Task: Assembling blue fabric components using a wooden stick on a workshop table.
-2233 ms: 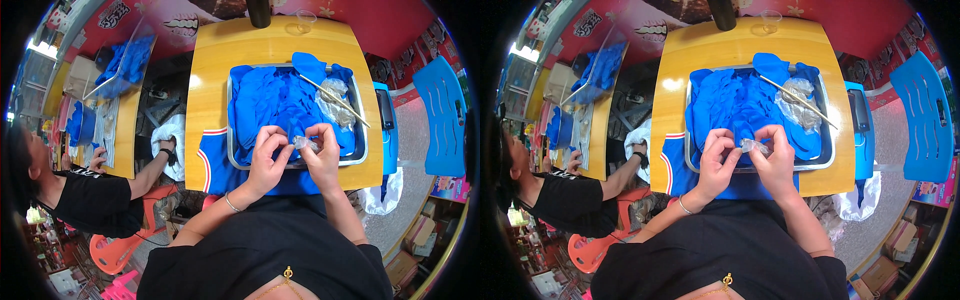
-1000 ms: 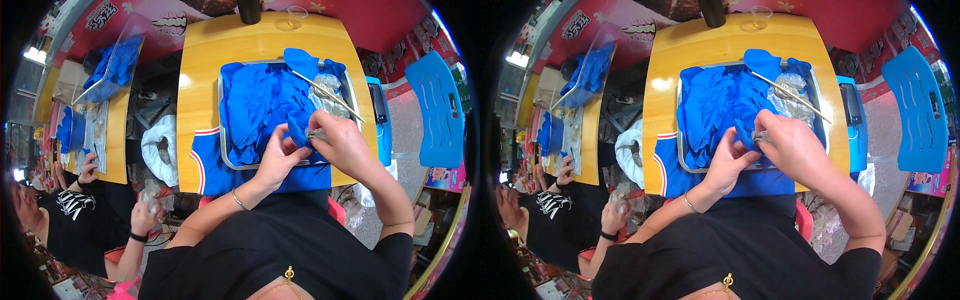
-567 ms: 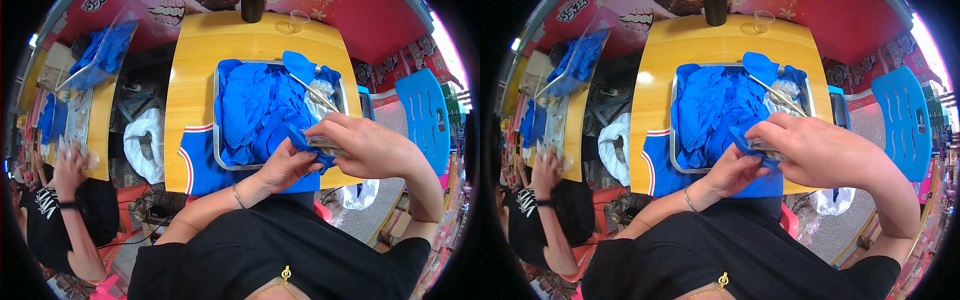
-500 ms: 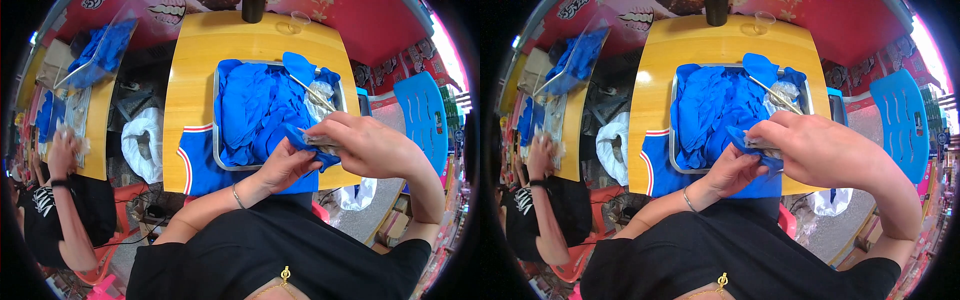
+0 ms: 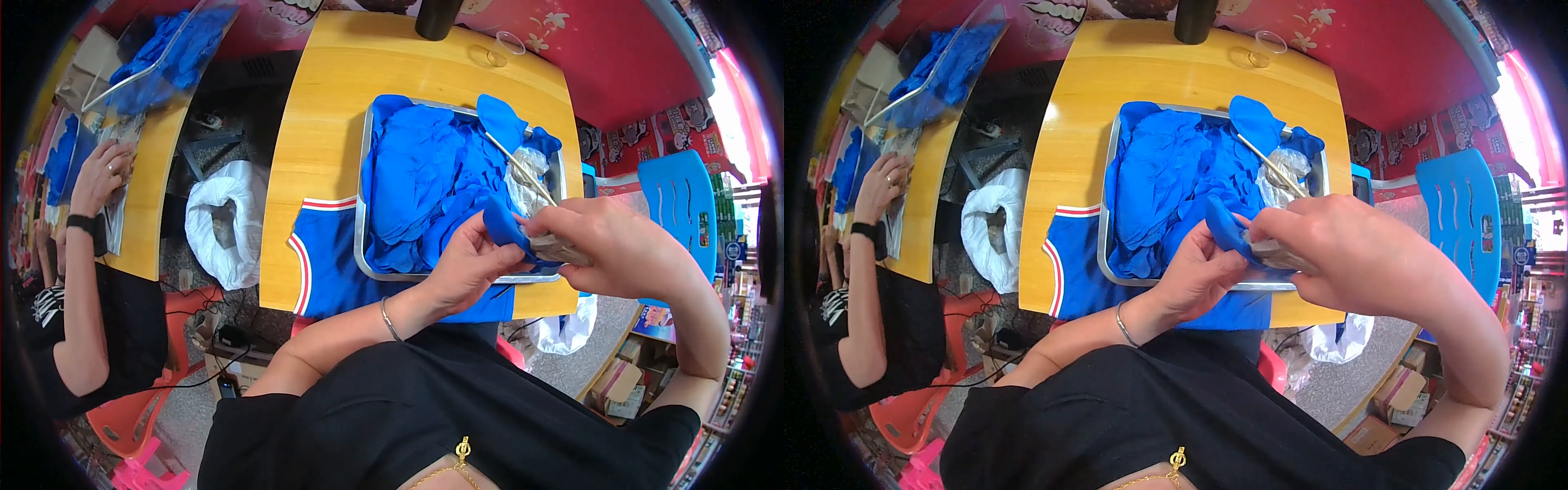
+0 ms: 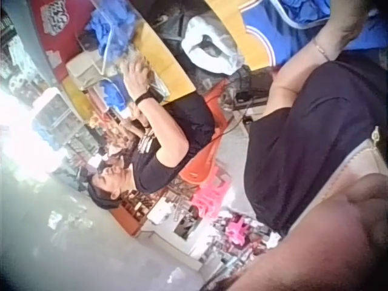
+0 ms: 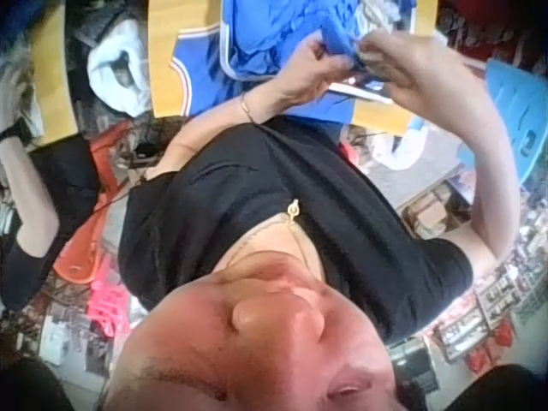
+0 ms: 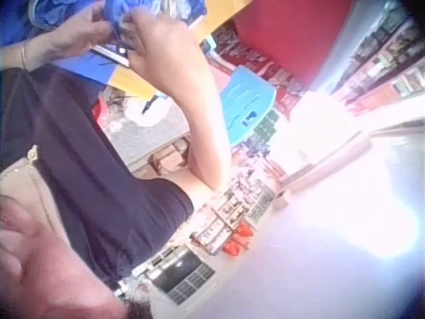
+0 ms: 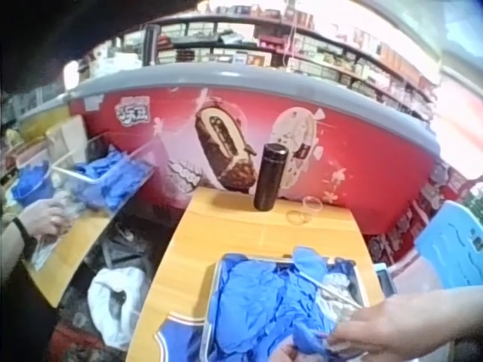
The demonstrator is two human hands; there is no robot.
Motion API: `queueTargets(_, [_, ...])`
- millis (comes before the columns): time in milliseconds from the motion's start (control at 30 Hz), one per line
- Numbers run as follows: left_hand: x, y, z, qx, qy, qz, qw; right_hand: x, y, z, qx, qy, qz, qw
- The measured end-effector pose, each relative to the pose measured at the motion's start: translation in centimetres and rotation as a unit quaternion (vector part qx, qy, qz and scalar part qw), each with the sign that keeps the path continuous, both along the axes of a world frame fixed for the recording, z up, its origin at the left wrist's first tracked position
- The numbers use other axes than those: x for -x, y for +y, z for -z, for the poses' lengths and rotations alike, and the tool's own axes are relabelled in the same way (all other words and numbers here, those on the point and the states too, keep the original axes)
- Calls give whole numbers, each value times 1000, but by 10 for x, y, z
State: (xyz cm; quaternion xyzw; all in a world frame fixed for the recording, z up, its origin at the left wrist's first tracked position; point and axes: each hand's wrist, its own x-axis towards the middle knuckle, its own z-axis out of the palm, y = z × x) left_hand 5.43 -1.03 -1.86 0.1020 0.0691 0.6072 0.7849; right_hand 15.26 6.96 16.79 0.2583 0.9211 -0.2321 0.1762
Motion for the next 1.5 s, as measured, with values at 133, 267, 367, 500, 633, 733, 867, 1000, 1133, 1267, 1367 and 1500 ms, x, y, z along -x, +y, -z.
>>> queueTargets(133, [2, -1, 0, -32, 22, -33, 999, 3, 3, -1, -17, -12, -35, 999])
queueTargets(267, [0, -1, 0, -57, 84, -70, 992, 0, 0, 6, -2, 29, -8, 1000])
queueTargets(367, [5, -3, -6, -73, 144, -63, 985, 0, -3, 6, -36, 16, -15, 999])
queueTargets(500, [5, -5, -6, -105, 145, -66, 982, -7, -2, 11, -38, 20, -30, 999])
queueTargets(633, [-3, -10, -15, -68, 139, -82, 985, -19, -6, 30, -61, 106, -3, 993])
queueTargets(733, [-8, -8, -12, -45, 130, -87, 987, -22, -16, 40, -169, 122, -6, 978])
queueTargets(867, [-12, -10, -1, -83, 183, -100, 975, -33, -19, 52, -195, 172, 24, 965])
queueTargets(1000, [-20, -10, -6, -75, 178, -89, 977, -34, -27, 52, -336, 140, -15, 931])
queueTargets(1133, [-18, -7, -18, 0, 72, 7, 997, -37, -21, 48, -312, 147, -12, 938])
queueTargets(1267, [-26, -10, -10, 32, 70, 137, 988, -45, -11, 39, -205, 35, -3, 978])
queueTargets(1367, [-28, -12, -16, 81, 54, 147, 984, -43, -11, 33, -193, 47, 30, 980])
queueTargets(1500, [-29, -8, -14, 143, 47, 161, 976, -37, -4, 20, -141, 36, 34, 989])
